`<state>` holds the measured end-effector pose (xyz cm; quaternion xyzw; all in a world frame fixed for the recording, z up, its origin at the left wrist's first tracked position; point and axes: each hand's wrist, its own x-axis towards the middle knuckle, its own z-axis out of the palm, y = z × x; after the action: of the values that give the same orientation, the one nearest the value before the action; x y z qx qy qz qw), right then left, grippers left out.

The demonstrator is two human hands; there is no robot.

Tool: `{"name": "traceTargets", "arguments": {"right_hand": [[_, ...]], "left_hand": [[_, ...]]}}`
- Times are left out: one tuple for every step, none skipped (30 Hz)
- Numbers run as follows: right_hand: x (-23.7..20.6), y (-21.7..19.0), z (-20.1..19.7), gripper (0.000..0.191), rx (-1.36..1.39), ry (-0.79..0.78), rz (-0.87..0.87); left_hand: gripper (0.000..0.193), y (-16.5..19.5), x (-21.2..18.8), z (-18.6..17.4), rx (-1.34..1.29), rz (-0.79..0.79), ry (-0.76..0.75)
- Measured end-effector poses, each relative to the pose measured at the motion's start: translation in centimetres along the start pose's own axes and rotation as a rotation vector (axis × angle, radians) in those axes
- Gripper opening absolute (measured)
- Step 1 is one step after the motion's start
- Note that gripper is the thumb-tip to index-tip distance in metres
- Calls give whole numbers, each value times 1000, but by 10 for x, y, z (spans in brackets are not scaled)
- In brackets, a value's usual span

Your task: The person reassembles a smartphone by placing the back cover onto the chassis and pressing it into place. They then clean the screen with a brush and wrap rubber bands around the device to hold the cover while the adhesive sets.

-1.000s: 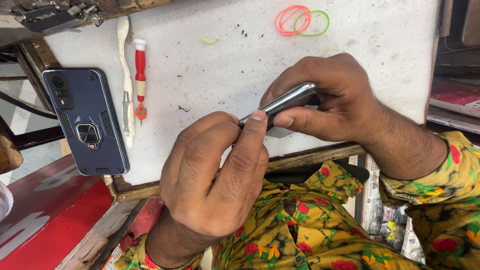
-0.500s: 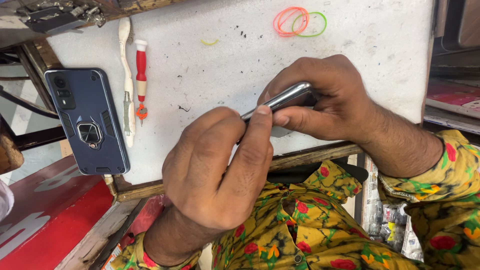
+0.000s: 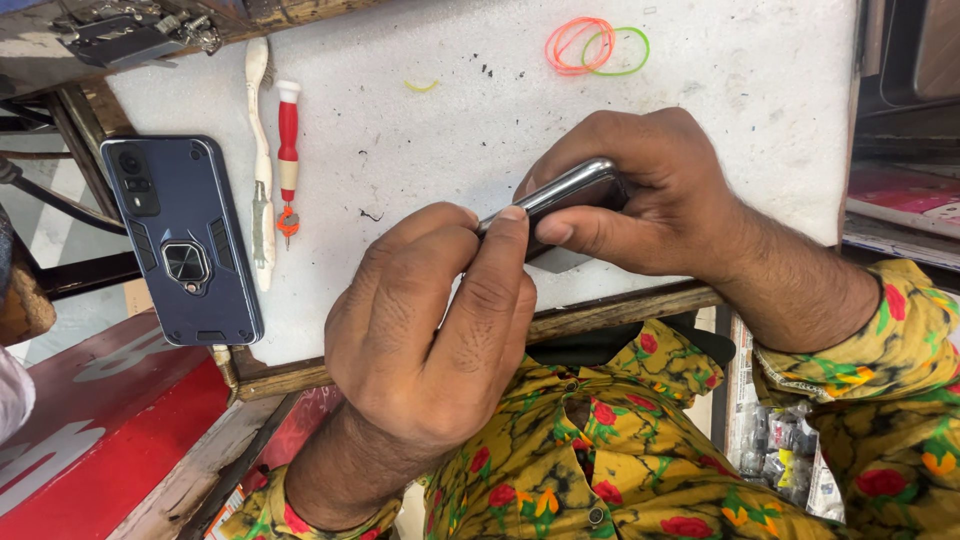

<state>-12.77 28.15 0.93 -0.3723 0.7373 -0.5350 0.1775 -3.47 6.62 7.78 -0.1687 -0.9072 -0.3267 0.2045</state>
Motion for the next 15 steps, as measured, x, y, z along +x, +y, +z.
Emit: {"name": "traceTargets", "arguments": {"right_hand": [[-1,0,0,25,-5,-2,11],[-1,0,0,25,-6,6,6],[-1,0,0,24,-6,11,-2],[-1,1,1,25,-9,11,-4],[-1,1,1,25,-12,12,-7],[-1,1,1,26,-21,12,-5],[-2,1,1,28,-31,12,-2],[-2,2,1,26,-11,31,17],[-3,2,2,25,13,50,35],[-4,3,3,25,36,72,56],[-4,5,4,26,102,86,52],[-5,7,5,27,166,101,49],[-7,9,5,28,228,120,46],[-8,11,5,29,239,130,42],[-10,12,6,30,247,138,41]], "left_hand": [[33,0,-1,0,-3,1,3],[33,-1,-3,1,6,12,2],[33,-1,-4,2,18,22,3],[33,-2,-6,3,32,31,5],[32,-2,-9,4,18,16,24],[32,-3,-12,6,4,5,43],[32,-4,-15,8,-11,-5,63],[30,-6,-19,10,2,-105,105],[28,-11,-24,10,16,-204,147],[25,-18,-29,11,27,-290,159],[23,-26,-35,12,36,-376,169],[20,-39,-42,12,41,-448,147],[18,-51,-48,12,43,-516,125],[17,-60,-56,13,80,-530,77],[17,-67,-64,14,114,-545,29]]}}
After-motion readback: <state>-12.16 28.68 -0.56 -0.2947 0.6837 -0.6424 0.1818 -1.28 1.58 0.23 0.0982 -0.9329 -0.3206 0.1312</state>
